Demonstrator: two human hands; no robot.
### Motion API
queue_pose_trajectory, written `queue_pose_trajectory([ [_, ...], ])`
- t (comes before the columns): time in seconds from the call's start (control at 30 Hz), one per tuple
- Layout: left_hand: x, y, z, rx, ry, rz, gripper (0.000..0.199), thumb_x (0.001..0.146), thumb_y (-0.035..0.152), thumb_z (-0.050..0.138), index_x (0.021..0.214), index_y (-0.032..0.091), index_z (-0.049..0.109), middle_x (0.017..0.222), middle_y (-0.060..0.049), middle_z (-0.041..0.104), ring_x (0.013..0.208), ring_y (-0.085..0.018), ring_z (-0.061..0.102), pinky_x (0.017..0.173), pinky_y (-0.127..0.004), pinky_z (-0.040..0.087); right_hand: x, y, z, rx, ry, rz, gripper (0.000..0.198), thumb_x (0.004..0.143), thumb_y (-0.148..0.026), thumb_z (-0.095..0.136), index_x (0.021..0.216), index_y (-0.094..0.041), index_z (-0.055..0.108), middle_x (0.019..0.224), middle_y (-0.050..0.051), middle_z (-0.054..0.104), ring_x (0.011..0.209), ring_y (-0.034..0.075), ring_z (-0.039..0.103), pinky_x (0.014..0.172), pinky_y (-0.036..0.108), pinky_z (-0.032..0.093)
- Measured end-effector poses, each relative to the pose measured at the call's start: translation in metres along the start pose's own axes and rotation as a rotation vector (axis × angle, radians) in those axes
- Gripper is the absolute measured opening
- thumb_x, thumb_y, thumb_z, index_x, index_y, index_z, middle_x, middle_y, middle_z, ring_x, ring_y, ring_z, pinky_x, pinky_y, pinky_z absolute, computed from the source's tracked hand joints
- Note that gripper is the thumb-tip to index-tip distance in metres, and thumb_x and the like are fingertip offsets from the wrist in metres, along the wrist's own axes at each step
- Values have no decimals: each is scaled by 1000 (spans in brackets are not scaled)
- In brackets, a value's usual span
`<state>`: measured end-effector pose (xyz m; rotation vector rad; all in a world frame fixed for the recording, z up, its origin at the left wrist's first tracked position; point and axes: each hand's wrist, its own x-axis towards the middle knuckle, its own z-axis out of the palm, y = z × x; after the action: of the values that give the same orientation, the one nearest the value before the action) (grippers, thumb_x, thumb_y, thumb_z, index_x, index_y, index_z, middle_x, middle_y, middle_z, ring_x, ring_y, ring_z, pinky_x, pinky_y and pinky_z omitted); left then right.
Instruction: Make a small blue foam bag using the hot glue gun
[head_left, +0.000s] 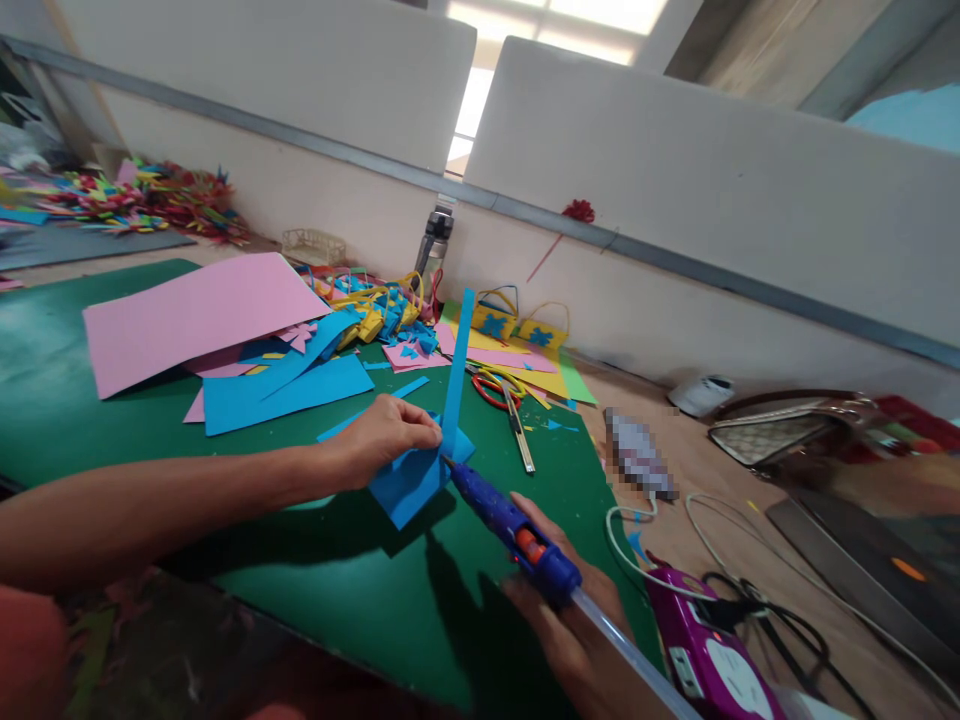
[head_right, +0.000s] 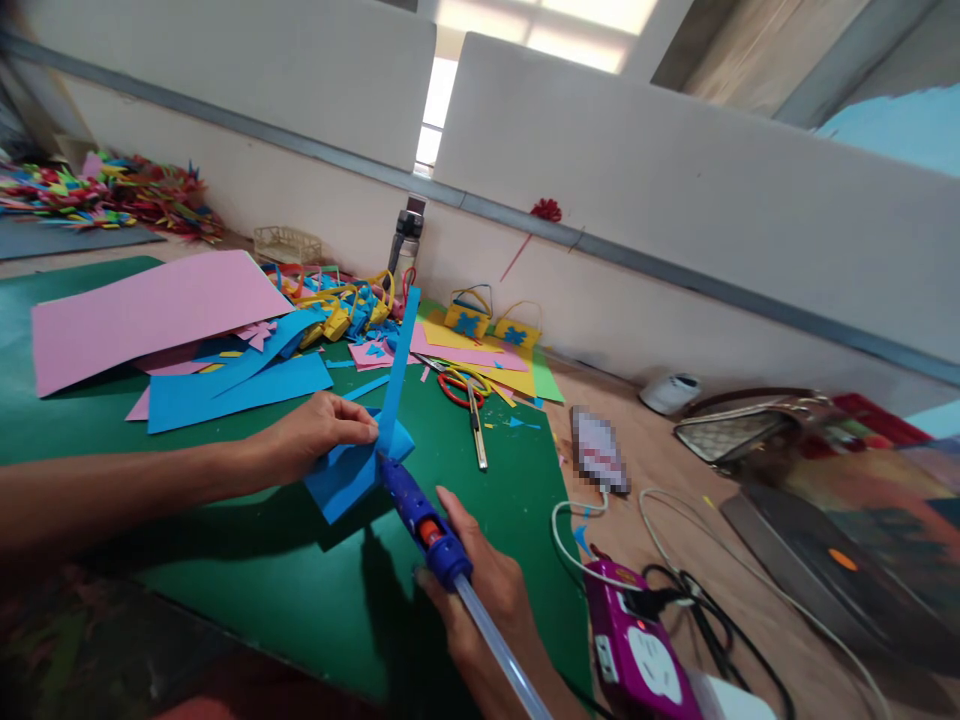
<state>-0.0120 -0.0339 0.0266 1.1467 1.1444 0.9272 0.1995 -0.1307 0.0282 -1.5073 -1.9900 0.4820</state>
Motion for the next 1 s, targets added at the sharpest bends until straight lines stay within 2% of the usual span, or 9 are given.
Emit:
queue_pose_trajectory([
  [0.23, 0, 0, 0, -21, -14, -11, 11, 55, 25, 63, 56, 14, 63, 46, 5, 51, 43, -6, 35, 43, -21, 23, -1, 4, -2, 8, 4, -1, 45, 81, -29, 51, 126, -23, 50, 111, 3, 66, 88, 20, 66, 70, 25, 53],
  [0.33, -1, 4, -1, -56, 12, 27, 10, 53, 23, 63, 55, 14, 63, 48, 3, 54, 45, -7, 39, 46, -21, 28, 0, 4, -3, -10, 5, -6, 45, 81, -29, 50, 126, -24, 50, 110, 3, 67, 86, 21, 66, 67, 25, 54],
  [0.43, 0, 6, -3, -60, 31, 68, 9, 53, 22, 64, 54, 13, 63, 50, 3, 53, 47, -6, 39, 48, -21, 30, 1, 3, -3, -24, 14, -18, 47, 79, -28, 52, 126, -25, 51, 109, 4, 67, 89, 22, 66, 71, 27, 54],
  [0.63, 1, 7, -4, -70, 48, 54, 10, 53, 22, 64, 56, 13, 62, 51, 4, 52, 47, -6, 39, 47, -21, 29, 0, 3, -2, -33, 8, -25, 48, 78, -26, 51, 126, -25, 51, 110, 3, 67, 94, 22, 65, 74, 28, 54],
  [1.0, 0, 5, -1, -51, 19, 24, 12, 53, 25, 62, 56, 13, 62, 48, 4, 52, 44, -6, 37, 46, -21, 26, -2, 4, -3, -39, -25, -72, 47, 78, -30, 54, 125, -27, 52, 103, 3, 69, 86, 22, 67, 69, 28, 54],
])
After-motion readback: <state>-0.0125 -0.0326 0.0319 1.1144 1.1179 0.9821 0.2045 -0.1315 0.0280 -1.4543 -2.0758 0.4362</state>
